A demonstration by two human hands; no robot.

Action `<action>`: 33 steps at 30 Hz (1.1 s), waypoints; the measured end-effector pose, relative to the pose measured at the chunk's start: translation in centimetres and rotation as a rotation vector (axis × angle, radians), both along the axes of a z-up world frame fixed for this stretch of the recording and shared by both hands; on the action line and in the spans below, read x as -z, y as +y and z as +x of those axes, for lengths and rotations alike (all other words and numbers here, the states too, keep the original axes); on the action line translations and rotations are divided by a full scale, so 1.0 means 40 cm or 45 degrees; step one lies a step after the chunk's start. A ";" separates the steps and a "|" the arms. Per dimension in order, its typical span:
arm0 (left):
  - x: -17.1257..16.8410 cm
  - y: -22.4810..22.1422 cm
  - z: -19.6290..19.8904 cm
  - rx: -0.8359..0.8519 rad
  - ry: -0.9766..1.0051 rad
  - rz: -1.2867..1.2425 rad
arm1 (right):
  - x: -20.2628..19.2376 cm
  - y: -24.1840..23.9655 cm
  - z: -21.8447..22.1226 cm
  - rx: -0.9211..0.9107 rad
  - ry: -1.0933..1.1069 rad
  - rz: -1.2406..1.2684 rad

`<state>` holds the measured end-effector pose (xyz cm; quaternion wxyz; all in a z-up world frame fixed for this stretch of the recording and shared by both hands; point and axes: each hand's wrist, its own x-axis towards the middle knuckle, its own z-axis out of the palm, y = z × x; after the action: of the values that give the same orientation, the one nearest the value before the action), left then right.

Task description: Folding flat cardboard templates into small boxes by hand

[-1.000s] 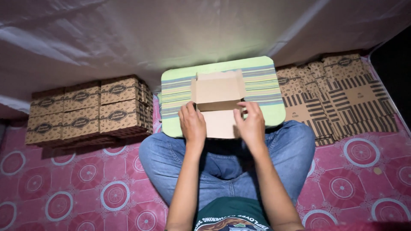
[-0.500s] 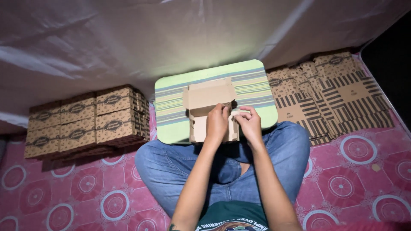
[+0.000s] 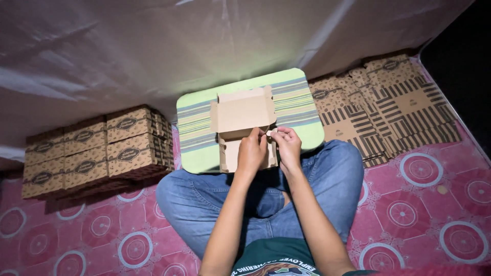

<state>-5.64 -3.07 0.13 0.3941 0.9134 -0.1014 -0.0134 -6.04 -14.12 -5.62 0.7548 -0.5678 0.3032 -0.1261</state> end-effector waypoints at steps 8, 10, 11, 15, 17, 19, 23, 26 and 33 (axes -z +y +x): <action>0.042 -0.003 -0.008 0.022 -0.152 0.162 | 0.024 -0.007 0.001 -0.011 -0.023 0.053; 0.059 -0.006 -0.011 0.034 -0.181 0.159 | -0.005 0.003 -0.007 0.000 -0.038 0.131; 0.061 -0.006 -0.013 0.030 -0.181 0.157 | -0.009 0.004 -0.008 -0.005 -0.038 0.129; 0.053 -0.006 -0.018 0.017 -0.200 0.152 | -0.002 0.000 -0.005 -0.035 -0.032 0.094; 0.046 -0.005 -0.020 0.006 -0.200 0.138 | 0.004 -0.008 -0.004 -0.052 -0.029 0.077; 0.042 -0.003 -0.024 -0.021 -0.190 0.139 | 0.004 -0.015 -0.008 -0.057 -0.013 0.177; 0.029 -0.004 -0.030 -0.004 -0.142 0.071 | -0.024 -0.010 -0.012 -0.149 0.002 0.043; 0.017 0.004 -0.032 -0.018 -0.099 0.057 | -0.025 -0.010 -0.012 -0.162 -0.048 -0.059; 0.024 0.021 -0.017 0.108 -0.006 -0.176 | -0.009 -0.022 -0.021 -0.265 -0.012 -0.621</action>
<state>-6.31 -2.24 -0.81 0.4549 0.8790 -0.1415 -0.0207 -6.89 -15.00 -5.28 0.6060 -0.7605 0.2002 -0.1196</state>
